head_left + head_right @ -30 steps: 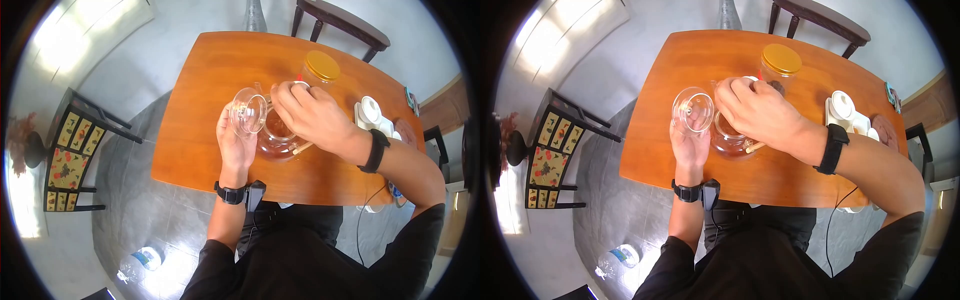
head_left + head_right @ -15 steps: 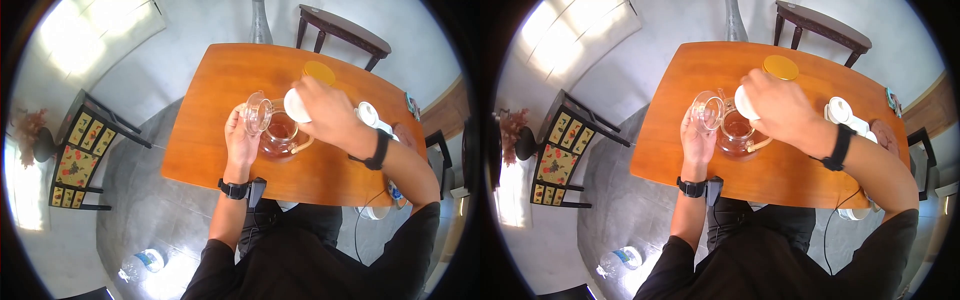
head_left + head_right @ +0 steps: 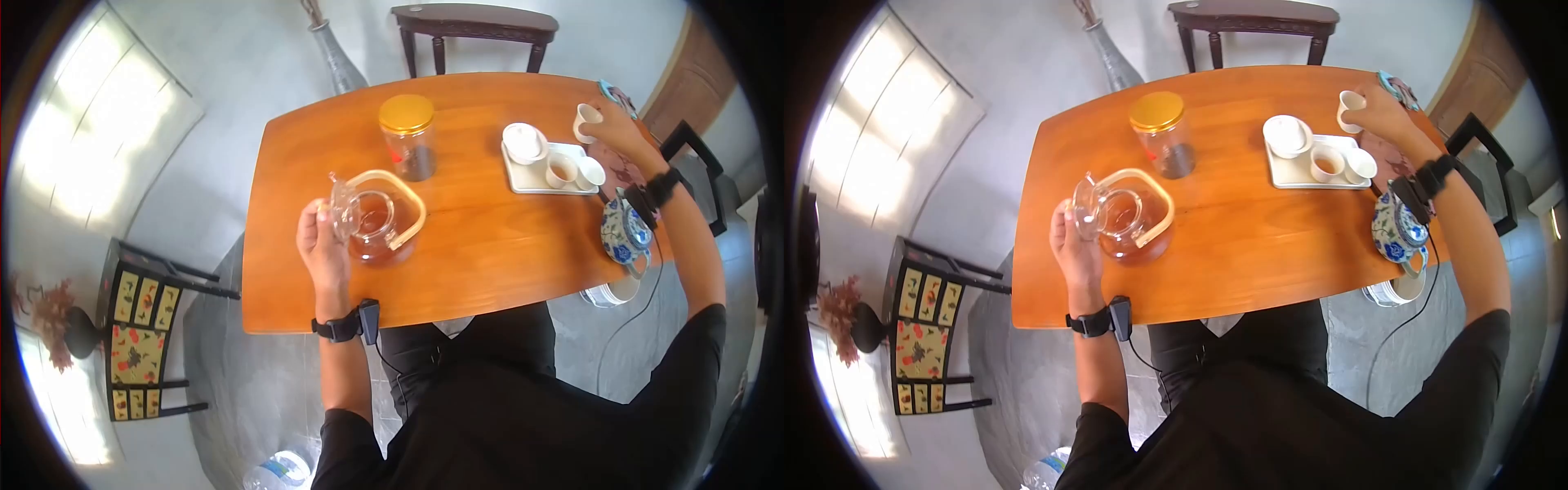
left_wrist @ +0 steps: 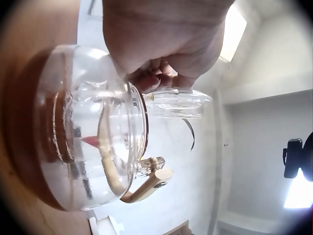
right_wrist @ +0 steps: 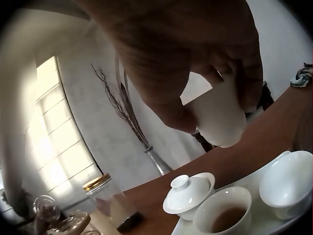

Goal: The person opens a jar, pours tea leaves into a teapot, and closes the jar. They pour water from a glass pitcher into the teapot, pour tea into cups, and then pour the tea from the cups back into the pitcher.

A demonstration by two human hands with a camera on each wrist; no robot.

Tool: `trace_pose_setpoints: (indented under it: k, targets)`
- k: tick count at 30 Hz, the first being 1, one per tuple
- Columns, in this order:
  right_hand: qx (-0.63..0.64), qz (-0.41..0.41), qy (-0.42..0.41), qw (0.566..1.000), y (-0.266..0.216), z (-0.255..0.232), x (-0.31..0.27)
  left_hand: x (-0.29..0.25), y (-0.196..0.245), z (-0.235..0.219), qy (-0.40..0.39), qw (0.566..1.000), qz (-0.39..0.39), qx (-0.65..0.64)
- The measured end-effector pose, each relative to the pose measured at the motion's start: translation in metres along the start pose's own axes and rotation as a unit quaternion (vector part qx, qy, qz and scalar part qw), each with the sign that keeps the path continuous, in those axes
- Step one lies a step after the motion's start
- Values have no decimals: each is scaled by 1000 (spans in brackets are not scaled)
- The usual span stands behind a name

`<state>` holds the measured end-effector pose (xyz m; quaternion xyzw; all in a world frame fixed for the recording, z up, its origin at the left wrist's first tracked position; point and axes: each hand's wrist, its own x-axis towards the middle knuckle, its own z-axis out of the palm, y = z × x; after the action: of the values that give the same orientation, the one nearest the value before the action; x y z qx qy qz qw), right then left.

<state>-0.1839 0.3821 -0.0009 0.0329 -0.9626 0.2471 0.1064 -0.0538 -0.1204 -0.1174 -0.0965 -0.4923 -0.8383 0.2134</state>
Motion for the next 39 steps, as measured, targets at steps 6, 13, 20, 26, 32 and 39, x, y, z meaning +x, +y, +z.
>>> trace_pose_setpoints:
  k: [6, 13, 20, 26, 32, 39]
  targets:
    - [-42, 62, -26, 997, 47, 36, 25, 2, 0, -4, -33, 999, 0, -2]
    - [-148, 135, -78, 977, 16, 54, 21, 0, 1, 0, 11, 1000, -2, 12]
    - [-175, 157, -119, 965, 28, 63, 23, -1, -1, 2, 27, 999, 8, 18]
    - [-150, 162, -150, 964, 53, 66, 30, -2, -2, 0, 21, 1000, 6, 10]
    - [-98, 16, 55, 994, 32, 55, 16, -3, 2, 9, 54, 998, 6, 32]
    - [-190, -141, -137, 962, -43, 42, -54, -3, -6, -4, 24, 999, 25, 7]
